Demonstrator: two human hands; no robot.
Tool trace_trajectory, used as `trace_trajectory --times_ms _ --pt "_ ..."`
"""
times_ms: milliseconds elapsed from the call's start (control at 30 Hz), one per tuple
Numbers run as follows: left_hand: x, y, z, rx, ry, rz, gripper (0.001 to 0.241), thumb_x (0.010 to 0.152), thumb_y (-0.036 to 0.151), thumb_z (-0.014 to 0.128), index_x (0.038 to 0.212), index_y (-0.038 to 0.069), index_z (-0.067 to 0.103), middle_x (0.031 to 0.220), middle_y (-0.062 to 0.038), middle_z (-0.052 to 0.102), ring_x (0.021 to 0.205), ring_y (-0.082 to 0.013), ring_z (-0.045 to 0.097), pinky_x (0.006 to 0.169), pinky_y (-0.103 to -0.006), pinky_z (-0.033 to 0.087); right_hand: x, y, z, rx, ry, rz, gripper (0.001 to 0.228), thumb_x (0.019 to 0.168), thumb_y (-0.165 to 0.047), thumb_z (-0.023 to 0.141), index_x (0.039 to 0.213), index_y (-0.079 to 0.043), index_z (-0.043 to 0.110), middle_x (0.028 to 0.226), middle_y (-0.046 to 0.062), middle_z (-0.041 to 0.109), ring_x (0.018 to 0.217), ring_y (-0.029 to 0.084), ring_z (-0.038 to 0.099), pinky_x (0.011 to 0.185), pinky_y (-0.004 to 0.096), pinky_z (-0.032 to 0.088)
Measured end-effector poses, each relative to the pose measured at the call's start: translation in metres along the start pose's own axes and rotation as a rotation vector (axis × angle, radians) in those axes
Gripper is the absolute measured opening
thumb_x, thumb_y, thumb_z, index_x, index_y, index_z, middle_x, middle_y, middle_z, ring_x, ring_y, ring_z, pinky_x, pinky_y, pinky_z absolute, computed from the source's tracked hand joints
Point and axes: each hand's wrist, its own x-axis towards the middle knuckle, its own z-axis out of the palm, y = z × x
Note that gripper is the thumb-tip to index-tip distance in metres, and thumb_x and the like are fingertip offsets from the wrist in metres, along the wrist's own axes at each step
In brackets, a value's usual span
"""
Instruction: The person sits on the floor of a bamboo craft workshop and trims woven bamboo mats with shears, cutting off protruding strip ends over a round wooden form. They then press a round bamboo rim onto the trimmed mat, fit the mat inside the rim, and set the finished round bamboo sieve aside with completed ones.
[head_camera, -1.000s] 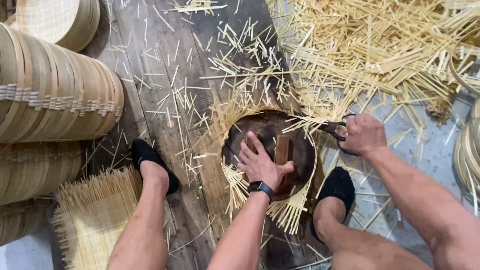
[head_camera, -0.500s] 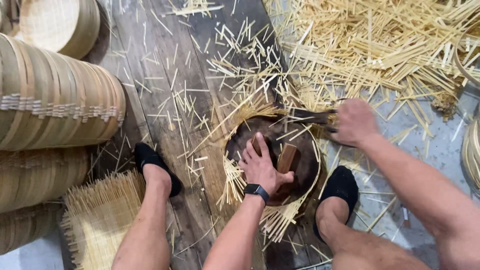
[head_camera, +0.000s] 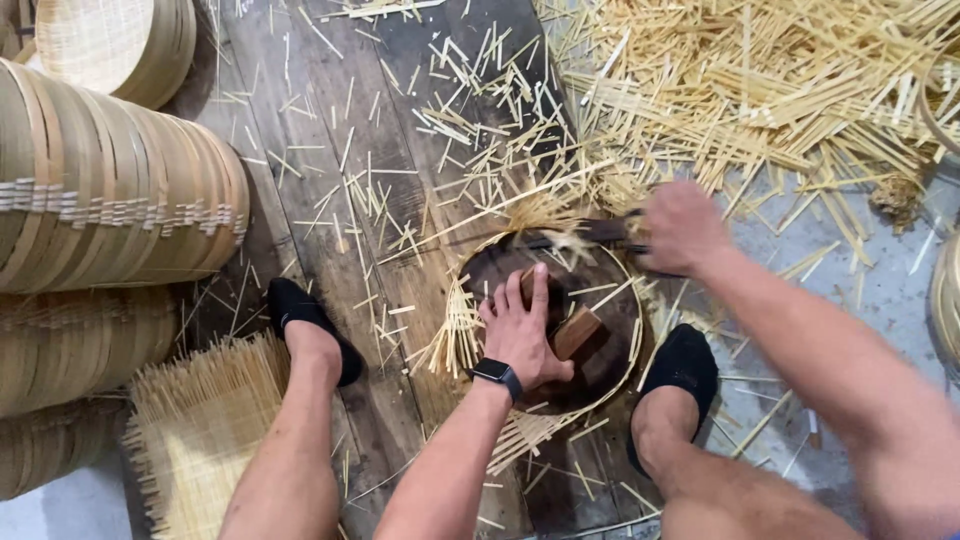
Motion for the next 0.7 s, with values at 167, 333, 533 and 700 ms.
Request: trace_trajectory --times_ms 167,333,533,700 --pt "-0.001 -0.011 -0.001 0.084 -0.003 0.104 0.151 0.041 0.046 0.097 0.160 0.012 0.011 0.150 -0.022 0.030 0.137 -0.0456 0.031 0.110 -0.0649 0.023 -0.006 0.031 0.049 0.171 -0.155 0.013 0.020 0.085 -0.031 0.062 0.076 -0.013 0.062 0.067 0.002 0.050 0.064 0.017 0.054 0.064 0.036 0.056" --pt "0.004 0.001 -0.004 0.029 0.065 0.167 0.148 0.038 0.049 0.095 0.159 0.012 0.017 0.146 -0.016 0.039 0.136 -0.0411 0.035 0.112 -0.0640 0.020 -0.032 0.031 0.051 0.240 0.096 0.065 0.035 0.092 -0.042 0.062 0.078 -0.010 0.066 0.073 0.006 0.052 0.072 0.020 0.053 0.066 0.042 0.057" --pt "0.004 -0.002 -0.011 -0.032 0.009 0.153 0.146 0.036 0.047 0.099 0.156 0.016 0.023 0.146 -0.014 0.042 0.136 -0.0408 0.035 0.113 -0.0646 0.020 -0.007 -0.003 0.004 0.111 0.229 0.023 0.038 0.075 -0.049 0.067 0.087 -0.012 0.068 0.088 0.009 0.065 0.088 0.024 0.064 0.078 0.040 0.058" --pt "-0.017 0.003 -0.007 -0.048 0.118 0.181 0.148 0.035 0.052 0.097 0.157 0.016 0.021 0.156 -0.017 0.035 0.146 -0.0417 0.027 0.121 -0.0651 0.007 -0.041 0.040 0.043 0.263 -0.181 0.104 0.034 0.092 -0.043 0.063 0.093 -0.010 0.070 0.089 0.011 0.067 0.089 0.025 0.067 0.081 0.042 0.059"
